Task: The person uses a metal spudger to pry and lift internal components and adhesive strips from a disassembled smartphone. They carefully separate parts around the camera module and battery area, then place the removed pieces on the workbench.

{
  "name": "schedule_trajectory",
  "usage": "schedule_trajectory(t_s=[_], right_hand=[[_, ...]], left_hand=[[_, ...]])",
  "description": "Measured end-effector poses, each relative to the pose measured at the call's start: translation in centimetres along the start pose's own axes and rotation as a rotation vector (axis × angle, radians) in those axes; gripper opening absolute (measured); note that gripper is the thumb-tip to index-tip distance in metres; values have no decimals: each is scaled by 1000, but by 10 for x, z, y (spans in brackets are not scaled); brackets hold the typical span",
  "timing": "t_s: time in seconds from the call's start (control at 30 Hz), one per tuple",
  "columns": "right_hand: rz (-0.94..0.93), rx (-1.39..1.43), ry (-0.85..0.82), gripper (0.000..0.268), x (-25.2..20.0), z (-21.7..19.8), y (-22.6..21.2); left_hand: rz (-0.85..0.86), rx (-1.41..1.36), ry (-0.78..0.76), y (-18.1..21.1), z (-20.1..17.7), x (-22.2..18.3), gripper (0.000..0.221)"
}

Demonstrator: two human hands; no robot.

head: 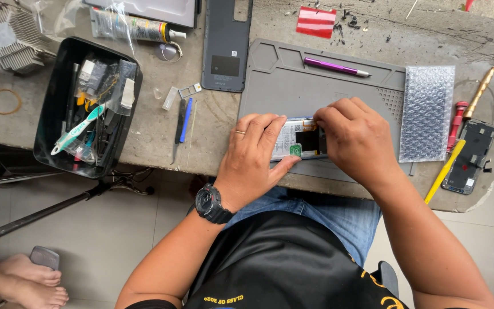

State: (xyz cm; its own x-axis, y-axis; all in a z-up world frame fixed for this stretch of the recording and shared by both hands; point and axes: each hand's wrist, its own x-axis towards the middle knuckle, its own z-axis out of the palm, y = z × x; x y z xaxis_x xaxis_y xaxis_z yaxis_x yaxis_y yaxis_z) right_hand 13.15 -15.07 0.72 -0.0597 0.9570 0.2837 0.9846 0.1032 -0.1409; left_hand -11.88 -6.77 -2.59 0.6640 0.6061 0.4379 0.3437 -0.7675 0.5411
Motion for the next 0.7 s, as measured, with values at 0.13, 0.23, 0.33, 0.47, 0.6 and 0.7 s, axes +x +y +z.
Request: schedule_trajectory(t_s=[0.13, 0.23, 0.33, 0.47, 0.6, 0.7], right_hand=[[25, 95, 3, 9, 2, -7, 1], [50, 156, 9, 12, 2, -12, 1], [76, 215, 24, 11, 1, -12, 0], [51, 119, 21, 8, 1, -12, -4], [37, 81, 29, 5, 3, -12, -7], [26, 75, 25, 6, 3, -13, -6]], left_hand=[[-3, -2, 5, 0, -1, 0, 76], [-1, -2, 7, 1, -1, 1, 76], [4, -3, 2, 1, -2, 0, 76], [2, -4, 6, 2, -1, 1, 76], [0, -17, 11, 2, 0, 0, 76], [0, -8, 10, 1, 0, 0, 76]])
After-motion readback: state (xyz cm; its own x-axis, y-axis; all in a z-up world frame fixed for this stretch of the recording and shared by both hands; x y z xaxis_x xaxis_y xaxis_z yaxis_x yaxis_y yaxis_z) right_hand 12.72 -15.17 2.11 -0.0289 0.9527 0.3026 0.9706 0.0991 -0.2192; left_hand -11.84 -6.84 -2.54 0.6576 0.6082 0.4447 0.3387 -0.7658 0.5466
